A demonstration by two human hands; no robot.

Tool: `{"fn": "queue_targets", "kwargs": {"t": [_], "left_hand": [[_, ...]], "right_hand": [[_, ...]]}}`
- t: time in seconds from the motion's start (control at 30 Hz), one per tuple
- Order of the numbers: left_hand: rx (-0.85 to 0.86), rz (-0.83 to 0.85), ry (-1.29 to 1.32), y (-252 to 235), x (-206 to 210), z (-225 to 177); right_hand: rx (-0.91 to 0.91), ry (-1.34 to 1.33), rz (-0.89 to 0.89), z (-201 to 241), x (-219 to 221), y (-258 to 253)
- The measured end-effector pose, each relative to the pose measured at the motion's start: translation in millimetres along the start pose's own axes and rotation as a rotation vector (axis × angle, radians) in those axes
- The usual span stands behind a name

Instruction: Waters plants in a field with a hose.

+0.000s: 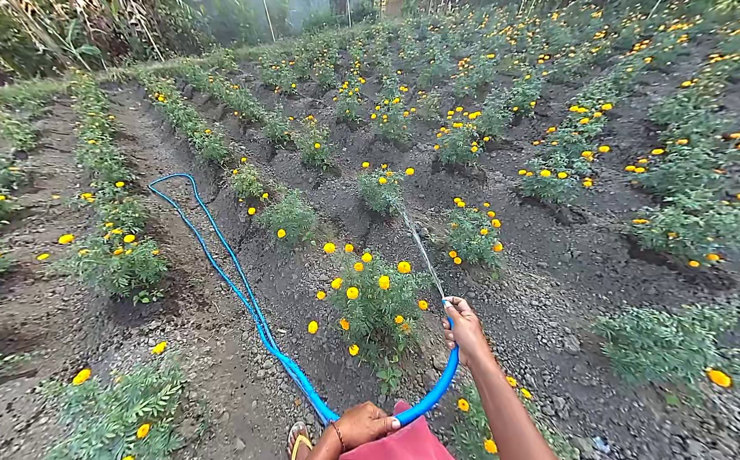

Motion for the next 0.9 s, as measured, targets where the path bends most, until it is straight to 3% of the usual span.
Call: {"fn": "queue_targets", "kwargs": {"t": [0.9], "left_hand": [[-0.007, 0.01, -0.029, -2, 0, 2]], "right_hand": [[0.041, -0.052, -0.016, -12, -8, -7]]}}
Point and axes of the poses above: each hand's wrist, its own y-axis away from the middle knuckle, its own x-axis out of the palm, z = x × y, the point moved 7 cm from there along -y, towards the middle knuckle, and after that the axes turned 12 degrees about -z, right-handed, at the moved point
